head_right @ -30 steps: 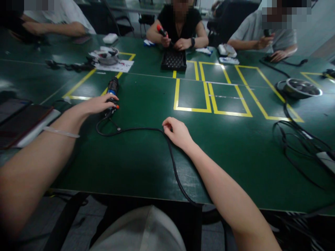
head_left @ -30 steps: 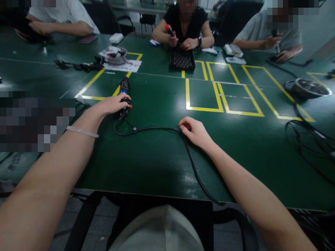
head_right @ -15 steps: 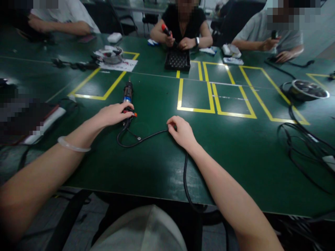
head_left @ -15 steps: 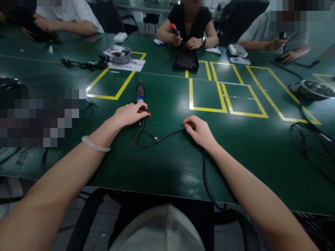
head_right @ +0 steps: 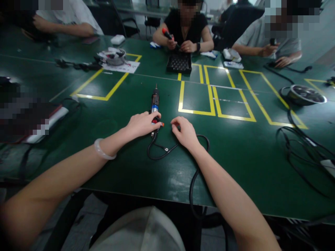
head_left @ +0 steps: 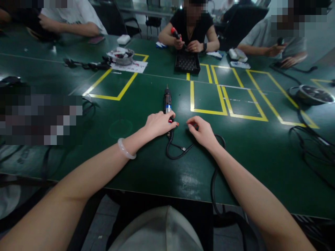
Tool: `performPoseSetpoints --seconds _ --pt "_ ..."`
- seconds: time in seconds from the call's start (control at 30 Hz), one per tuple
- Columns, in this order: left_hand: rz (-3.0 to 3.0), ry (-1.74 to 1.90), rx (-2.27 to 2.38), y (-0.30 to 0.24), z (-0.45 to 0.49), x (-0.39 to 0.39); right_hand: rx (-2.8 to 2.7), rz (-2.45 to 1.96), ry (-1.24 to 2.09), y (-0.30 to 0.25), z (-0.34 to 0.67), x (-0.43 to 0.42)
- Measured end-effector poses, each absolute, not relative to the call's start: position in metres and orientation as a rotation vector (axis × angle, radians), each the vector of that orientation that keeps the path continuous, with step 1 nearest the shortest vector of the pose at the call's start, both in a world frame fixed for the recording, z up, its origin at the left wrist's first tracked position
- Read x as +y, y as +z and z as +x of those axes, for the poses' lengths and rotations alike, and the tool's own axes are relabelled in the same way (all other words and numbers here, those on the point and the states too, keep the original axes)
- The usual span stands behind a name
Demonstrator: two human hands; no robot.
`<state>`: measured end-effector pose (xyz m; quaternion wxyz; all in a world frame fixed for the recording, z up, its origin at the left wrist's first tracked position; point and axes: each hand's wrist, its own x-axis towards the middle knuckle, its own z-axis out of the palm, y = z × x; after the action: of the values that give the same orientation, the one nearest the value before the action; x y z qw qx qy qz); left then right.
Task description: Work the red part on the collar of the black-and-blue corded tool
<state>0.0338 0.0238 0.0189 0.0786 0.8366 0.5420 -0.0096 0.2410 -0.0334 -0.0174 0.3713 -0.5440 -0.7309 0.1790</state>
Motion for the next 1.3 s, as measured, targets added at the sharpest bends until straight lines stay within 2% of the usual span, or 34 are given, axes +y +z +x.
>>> performPoseSetpoints --seconds 0.23,0.47,0.73,1.03,1.3 --pt "2.509 0.103 1.433 0.013 0.034 0.024 -1.975 -1.411 0.487 -0.019 0.244 -0.033" --pt "2.502 0.16 1.434 0.006 0.028 0.027 -2.183 -1.468 0.308 -0.017 0.228 -0.032" --pt "2.513 0.185 1.416 0.005 0.026 0.026 -2.11 -1.588 0.208 -0.018 0.249 -0.028" --pt "2.563 0.206 1.421 0.004 0.023 0.027 -2.023 -1.323 0.468 -0.013 0.243 -0.03" --pt "2.607 0.168 1.477 0.005 0.025 0.024 -2.056 -1.292 0.467 -0.019 0.224 -0.027"
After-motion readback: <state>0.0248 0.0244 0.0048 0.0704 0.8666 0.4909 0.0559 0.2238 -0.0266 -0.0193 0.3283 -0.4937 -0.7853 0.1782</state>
